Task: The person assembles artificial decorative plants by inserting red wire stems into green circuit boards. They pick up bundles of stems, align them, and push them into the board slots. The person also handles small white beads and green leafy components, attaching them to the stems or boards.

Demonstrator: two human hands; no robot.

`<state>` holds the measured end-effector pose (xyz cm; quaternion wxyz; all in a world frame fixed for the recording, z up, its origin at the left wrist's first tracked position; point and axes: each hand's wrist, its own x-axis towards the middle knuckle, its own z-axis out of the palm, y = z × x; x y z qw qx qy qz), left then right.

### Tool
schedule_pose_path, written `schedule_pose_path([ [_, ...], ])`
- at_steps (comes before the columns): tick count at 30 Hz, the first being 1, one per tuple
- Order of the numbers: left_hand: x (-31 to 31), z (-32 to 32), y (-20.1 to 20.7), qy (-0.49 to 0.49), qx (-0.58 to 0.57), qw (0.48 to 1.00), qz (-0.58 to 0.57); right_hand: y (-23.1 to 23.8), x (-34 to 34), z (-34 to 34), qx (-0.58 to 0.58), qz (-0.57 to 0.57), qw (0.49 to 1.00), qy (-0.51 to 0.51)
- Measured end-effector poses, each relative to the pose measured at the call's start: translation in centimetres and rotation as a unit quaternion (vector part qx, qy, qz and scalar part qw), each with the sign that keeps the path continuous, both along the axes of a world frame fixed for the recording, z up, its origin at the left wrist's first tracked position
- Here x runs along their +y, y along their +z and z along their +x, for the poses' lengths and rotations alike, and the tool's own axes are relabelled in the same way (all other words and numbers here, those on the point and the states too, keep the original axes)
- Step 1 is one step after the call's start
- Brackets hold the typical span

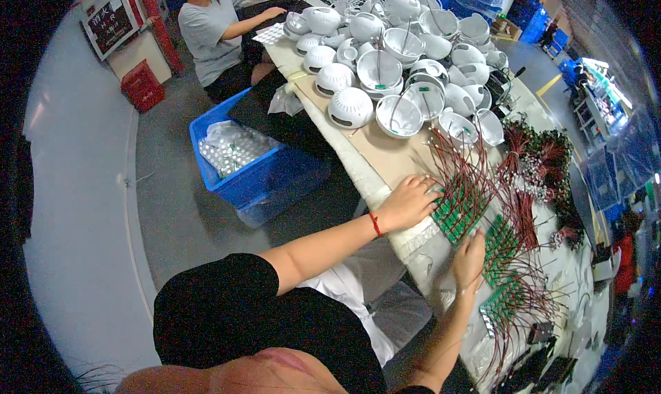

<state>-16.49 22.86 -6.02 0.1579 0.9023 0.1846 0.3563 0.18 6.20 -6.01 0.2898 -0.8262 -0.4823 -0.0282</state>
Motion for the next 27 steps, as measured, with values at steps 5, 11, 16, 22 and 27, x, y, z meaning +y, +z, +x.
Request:
schedule_pose_path([
  [5,0.5,-0.1,-0.1,0.013,0.015,1.000,0.006,2.3,5.8,2.5,0.173,0.030,0.984,0.026],
  [11,0.4,0.2,0.2,0.003,0.020,1.000,-0.007,-1.5,8.6,4.6,0.054,0.086,0.995,-0.003],
  [16,0.2,-0.1,0.4,0.013,0.008,1.000,-0.008,-0.1,8.4,1.9,0.157,0.262,0.948,0.093],
  [22,0.8,0.3,0.3,-0.034,0.040,0.995,-0.081,-1.3,7.4,3.9,0.195,0.263,0.945,-0.011],
  [27,0.8,-0.1,0.3,-0.077,0.004,0.989,-0.128,1.3,6.5,3.0,0.369,0.250,0.893,-0.061],
])
